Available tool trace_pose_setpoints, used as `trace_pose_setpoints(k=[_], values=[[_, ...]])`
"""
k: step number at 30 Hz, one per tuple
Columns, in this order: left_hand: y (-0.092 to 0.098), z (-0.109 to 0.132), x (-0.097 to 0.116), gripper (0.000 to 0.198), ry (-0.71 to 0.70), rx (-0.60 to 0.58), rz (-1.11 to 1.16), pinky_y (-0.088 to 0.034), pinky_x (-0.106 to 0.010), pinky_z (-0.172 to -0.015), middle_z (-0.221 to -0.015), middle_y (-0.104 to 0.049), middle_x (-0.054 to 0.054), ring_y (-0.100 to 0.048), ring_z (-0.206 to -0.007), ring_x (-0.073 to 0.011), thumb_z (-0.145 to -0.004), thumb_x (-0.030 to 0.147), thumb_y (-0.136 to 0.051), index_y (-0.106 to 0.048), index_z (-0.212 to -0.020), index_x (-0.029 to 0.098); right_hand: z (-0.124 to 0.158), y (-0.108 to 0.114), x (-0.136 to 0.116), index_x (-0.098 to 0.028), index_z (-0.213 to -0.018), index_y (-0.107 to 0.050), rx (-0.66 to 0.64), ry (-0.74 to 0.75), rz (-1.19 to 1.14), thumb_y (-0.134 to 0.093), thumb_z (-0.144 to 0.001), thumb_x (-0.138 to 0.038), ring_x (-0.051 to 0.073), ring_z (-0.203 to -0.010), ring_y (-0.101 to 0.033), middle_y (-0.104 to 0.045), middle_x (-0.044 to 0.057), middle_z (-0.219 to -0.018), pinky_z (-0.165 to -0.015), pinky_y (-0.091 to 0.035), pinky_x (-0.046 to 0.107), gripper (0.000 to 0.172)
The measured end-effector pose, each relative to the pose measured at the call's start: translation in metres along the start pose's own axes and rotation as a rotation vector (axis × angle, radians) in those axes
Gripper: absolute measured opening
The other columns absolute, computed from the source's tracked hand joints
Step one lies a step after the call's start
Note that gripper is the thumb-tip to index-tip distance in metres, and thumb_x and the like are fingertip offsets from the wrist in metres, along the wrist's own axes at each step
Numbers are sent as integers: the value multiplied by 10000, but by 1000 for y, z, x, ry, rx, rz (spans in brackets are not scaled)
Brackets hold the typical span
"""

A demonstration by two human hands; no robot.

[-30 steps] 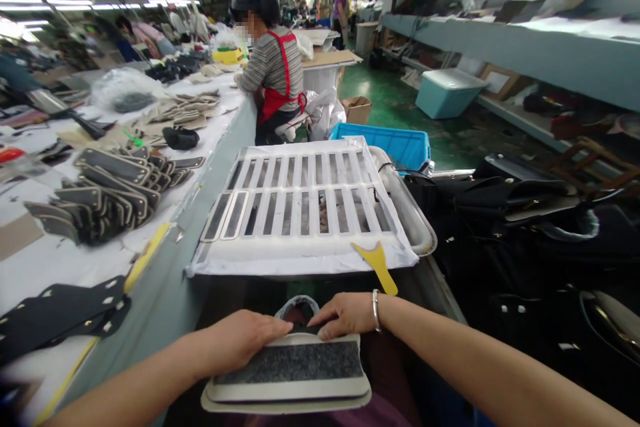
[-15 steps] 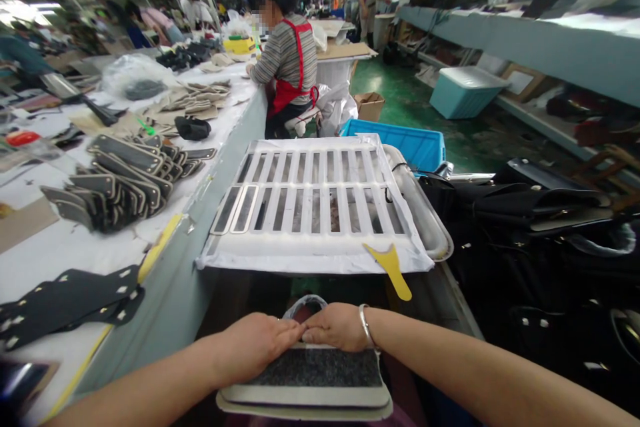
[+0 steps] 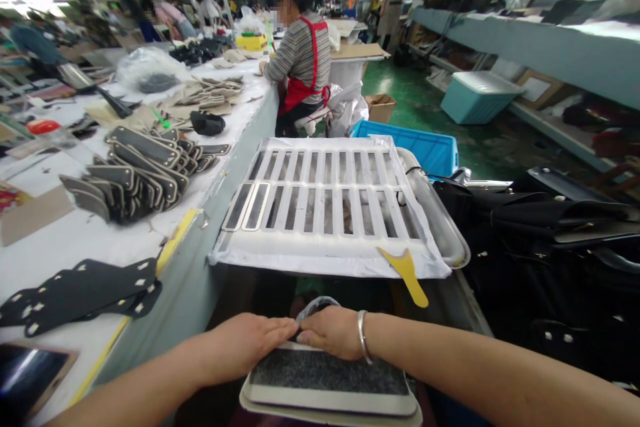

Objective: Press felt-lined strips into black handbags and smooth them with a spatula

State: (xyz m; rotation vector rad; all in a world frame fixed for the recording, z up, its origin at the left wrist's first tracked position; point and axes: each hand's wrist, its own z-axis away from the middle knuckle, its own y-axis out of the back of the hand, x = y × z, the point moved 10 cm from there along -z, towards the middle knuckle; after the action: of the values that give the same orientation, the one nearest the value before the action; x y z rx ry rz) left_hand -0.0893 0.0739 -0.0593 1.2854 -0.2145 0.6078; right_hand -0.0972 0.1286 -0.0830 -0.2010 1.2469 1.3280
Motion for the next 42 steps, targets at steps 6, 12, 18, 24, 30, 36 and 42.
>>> trace_pose_setpoints(k=[6, 12, 18, 24, 30, 36, 42], values=[[21, 18, -9, 314, 31, 118, 186, -493, -260, -858, -1084, -664, -35, -631, -982, -178, -886, 161, -404, -520, -1170, 226, -11, 3, -10, -158, -960, -608, 24, -18, 89, -289, -920, -340, 198, -840, -606, -653, 94, -907, -785, -453, 301, 369], [22, 40, -3, 347, -56, 240, 32, -454, -295, -954, -1244, -573, -114, -554, -1123, -196, -911, 155, -364, -498, -1230, 131, -34, -3, -23, -148, -1003, -608, -13, 34, 133, -257, -935, -336, 209, -874, -620, -665, 108, -950, -793, -455, 310, 404], [16, 35, 2, 402, -11, 214, -207, -488, -344, -912, -1271, -548, -124, -558, -1104, -213, -882, 143, -397, -449, -1279, 109, -24, 2, -17, -161, -1145, -580, 25, -16, 93, -307, -928, -345, 226, -971, -615, -656, 114, -1063, -854, -456, 331, 394], [38, 20, 34, 330, 66, 350, -321, -412, -475, -975, -1227, -590, -70, -512, -1143, -274, -890, 345, -481, -563, -1154, 164, 70, 31, 33, -191, -1239, -548, 177, -190, 77, -395, -903, -325, 206, -1125, -542, -574, 90, -1241, -969, -417, 318, 393], [21, -31, 118, 444, -91, 458, -103, -511, -361, -815, -1130, -624, -66, -580, -965, -233, -771, 316, -648, -512, -1171, 178, 189, 1, 23, -191, -1183, -563, 691, -177, 204, -538, -848, -361, 219, -1250, -409, -473, 116, -1336, -1058, -330, 411, 377], [-5, -63, 128, 172, 57, 491, -60, -503, -401, -701, -952, -646, -21, -572, -839, -230, -849, 154, -509, -580, -994, 212, 222, -47, 21, -227, -851, -659, 1060, -164, 334, -549, -840, -215, 233, -1260, -379, -527, 73, -1256, -1028, -362, 478, 111], [-4, -60, 126, 179, 212, 583, -6, -457, -405, -727, -936, -640, -30, -558, -844, -226, -859, 127, -449, -605, -818, 204, 228, -42, 15, -215, -797, -668, 1270, -161, 342, -549, -821, -171, 261, -1237, -405, -480, 81, -1299, -1018, -362, 525, 129]])
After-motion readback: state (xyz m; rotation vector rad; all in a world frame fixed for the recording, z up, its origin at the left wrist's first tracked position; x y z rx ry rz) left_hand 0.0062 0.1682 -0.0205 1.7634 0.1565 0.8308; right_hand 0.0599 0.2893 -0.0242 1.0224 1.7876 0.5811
